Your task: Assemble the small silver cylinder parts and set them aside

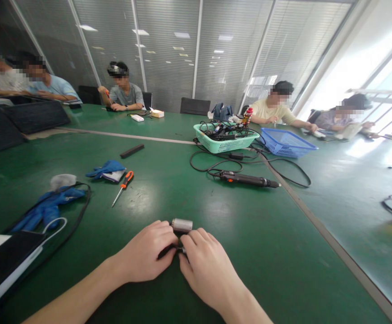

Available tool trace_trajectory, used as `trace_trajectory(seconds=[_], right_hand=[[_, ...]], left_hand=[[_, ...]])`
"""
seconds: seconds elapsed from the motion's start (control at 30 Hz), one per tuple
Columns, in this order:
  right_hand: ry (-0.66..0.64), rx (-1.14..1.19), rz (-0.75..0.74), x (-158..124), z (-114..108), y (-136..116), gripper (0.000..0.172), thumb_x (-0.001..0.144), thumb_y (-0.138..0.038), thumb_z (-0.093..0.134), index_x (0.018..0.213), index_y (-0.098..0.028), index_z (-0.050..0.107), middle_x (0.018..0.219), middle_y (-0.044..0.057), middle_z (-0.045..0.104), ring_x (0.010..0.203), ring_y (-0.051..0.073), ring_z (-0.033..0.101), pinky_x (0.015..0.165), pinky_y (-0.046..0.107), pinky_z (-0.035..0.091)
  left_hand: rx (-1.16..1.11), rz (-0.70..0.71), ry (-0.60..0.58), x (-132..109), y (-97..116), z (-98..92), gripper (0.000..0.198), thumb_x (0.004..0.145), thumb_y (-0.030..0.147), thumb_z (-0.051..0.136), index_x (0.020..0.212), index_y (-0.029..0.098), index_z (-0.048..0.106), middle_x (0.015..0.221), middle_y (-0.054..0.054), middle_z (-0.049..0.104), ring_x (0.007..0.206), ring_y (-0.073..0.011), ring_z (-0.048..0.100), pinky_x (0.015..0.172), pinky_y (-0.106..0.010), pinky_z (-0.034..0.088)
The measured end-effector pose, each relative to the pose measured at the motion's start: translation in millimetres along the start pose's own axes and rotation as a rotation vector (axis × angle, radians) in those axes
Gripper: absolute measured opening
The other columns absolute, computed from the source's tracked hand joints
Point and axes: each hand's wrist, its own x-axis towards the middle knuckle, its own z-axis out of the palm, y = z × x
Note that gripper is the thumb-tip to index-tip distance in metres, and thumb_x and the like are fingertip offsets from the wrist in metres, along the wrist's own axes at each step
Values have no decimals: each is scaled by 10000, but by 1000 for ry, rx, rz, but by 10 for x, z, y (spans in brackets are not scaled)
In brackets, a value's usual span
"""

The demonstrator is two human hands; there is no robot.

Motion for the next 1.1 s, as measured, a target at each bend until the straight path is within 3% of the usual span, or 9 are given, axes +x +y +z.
trace_trajectory(seconds=[1.1], right_hand=[[-2,-43,42,15,-1,10,100,946,-122,573,998,-194,618,962,55,632,923,258,593,791,403,476]], left_hand=[[21,-14,-3,2,-7,3,47,905,152,576,898,199,578,920,-38,648,891,-225,564,779,-364,415]])
